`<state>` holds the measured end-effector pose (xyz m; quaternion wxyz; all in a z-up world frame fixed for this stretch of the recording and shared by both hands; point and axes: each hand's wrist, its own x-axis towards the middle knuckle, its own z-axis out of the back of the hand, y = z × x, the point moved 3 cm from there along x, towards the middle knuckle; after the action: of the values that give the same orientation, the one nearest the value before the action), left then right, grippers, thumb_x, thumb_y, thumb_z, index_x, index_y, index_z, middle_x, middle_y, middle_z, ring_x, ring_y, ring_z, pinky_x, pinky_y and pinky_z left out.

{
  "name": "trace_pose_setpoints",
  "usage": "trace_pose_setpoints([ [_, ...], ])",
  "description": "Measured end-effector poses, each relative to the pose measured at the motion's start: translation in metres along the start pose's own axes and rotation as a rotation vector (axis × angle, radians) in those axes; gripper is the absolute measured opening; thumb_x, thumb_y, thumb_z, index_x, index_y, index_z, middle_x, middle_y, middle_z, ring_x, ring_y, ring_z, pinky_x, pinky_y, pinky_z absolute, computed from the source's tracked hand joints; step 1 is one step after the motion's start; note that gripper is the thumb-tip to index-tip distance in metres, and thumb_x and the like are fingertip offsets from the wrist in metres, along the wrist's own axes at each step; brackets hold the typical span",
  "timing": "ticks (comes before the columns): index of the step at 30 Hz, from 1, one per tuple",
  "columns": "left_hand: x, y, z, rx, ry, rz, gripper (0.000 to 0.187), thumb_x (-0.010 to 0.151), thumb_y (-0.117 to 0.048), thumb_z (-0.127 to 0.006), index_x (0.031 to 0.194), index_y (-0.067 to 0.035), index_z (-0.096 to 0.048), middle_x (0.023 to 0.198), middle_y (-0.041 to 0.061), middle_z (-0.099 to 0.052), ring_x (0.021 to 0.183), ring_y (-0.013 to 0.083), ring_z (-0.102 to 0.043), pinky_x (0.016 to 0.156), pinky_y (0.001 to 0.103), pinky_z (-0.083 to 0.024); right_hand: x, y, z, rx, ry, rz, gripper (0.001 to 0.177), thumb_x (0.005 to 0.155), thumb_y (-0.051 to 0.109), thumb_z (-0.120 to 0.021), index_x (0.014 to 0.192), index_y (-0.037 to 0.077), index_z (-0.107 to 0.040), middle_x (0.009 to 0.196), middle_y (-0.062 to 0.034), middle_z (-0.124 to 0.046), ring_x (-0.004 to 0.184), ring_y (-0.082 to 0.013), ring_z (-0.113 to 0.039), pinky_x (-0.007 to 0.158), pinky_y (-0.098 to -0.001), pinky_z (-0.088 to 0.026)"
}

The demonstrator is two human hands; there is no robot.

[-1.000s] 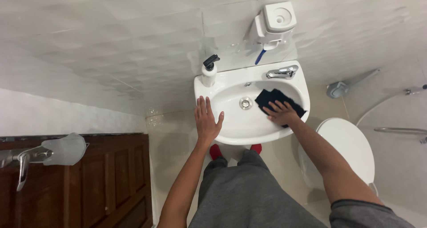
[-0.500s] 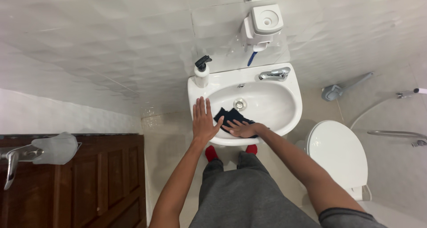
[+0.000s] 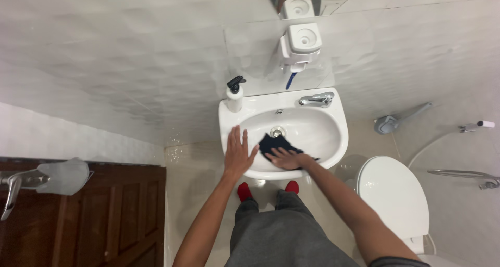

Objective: The person wipes the surfaces and edges of a bathroom sink using a cloth, occasionally picking up and putting down a bottle of soap.

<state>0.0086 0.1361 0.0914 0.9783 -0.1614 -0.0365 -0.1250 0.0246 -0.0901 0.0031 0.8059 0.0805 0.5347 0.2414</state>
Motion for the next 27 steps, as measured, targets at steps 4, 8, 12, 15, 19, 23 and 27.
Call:
trace_pose_setpoints([
  [4, 0.0, -0.039, -0.02, -0.178, 0.093, -0.038, 0.078, 0.103, -0.053, -0.045, 0.153, 0.005, -0.037, 0.163, 0.03, -0.025, 0.155, 0.0401, -0.017, 0.126, 0.052, -0.013, -0.017, -0.067, -0.003, -0.147, -0.109, -0.213, 0.066, 0.102, 0.057, -0.014, 0.164, 0.043, 0.001, 0.175, 0.0015, 0.01, 0.16, -0.0283, 0.012, 0.127, -0.058, 0.002],
  [8, 0.022, -0.065, -0.029, -0.137, 0.034, -0.069, 0.077, 0.101, -0.051, -0.05, 0.153, 0.004, -0.036, 0.163, 0.028, -0.027, 0.155, 0.0391, -0.02, 0.126, 0.051, -0.015, -0.008, -0.059, -0.007, -0.169, -0.248, -0.33, 0.067, 0.104, 0.059, -0.018, 0.166, 0.04, 0.001, 0.175, -0.001, 0.008, 0.16, -0.0293, 0.008, 0.126, -0.0582, 0.001],
  [12, 0.052, -0.069, -0.023, -0.127, -0.101, -0.128, 0.078, 0.1, -0.046, -0.055, 0.155, 0.005, -0.035, 0.164, 0.028, -0.028, 0.154, 0.0405, -0.022, 0.126, 0.051, -0.017, -0.009, -0.048, -0.014, -0.065, -0.111, -0.177, 0.064, 0.104, 0.06, -0.015, 0.164, 0.042, -0.001, 0.175, 0.0002, 0.011, 0.16, -0.0287, 0.009, 0.126, -0.0564, 0.0],
  [15, 0.082, -0.068, -0.016, -0.154, -0.122, -0.145, 0.081, 0.098, -0.044, -0.057, 0.156, 0.008, -0.033, 0.165, 0.028, -0.028, 0.155, 0.0411, -0.023, 0.127, 0.05, -0.018, -0.018, -0.071, -0.005, -0.102, 0.012, -0.142, 0.064, 0.103, 0.06, -0.014, 0.164, 0.046, -0.002, 0.175, 0.0013, 0.008, 0.16, -0.0285, 0.007, 0.127, -0.0577, -0.003],
  [19, 0.107, -0.085, -0.015, -0.077, -0.112, -0.148, 0.086, 0.096, -0.045, -0.063, 0.156, 0.008, -0.034, 0.161, 0.027, -0.032, 0.151, 0.0424, -0.027, 0.125, 0.052, -0.018, -0.021, -0.091, 0.001, -0.13, -0.138, -0.291, 0.064, 0.102, 0.059, -0.018, 0.164, 0.046, -0.005, 0.175, 0.0029, 0.006, 0.161, -0.0284, 0.006, 0.127, -0.0587, -0.004],
  [23, 0.128, -0.097, -0.027, 0.086, 0.177, 0.004, 0.091, 0.084, -0.047, -0.071, 0.152, 0.004, -0.036, 0.157, 0.025, -0.035, 0.147, 0.0416, -0.03, 0.124, 0.055, -0.017, -0.007, -0.053, -0.005, -0.037, -0.268, -0.238, 0.064, 0.105, 0.054, -0.018, 0.166, 0.04, -0.006, 0.175, -0.0034, 0.003, 0.16, -0.0342, 0.003, 0.124, -0.0632, -0.005],
  [27, 0.13, -0.087, -0.03, 0.071, 0.202, -0.012, 0.089, 0.082, -0.041, -0.075, 0.153, -0.001, -0.039, 0.158, 0.02, -0.039, 0.146, 0.0383, -0.034, 0.125, 0.054, -0.019, -0.02, -0.053, -0.014, -0.04, -0.013, -0.034, 0.063, 0.103, 0.062, -0.015, 0.163, 0.046, -0.008, 0.174, 0.001, 0.004, 0.16, -0.029, 0.002, 0.127, -0.0577, -0.006],
])
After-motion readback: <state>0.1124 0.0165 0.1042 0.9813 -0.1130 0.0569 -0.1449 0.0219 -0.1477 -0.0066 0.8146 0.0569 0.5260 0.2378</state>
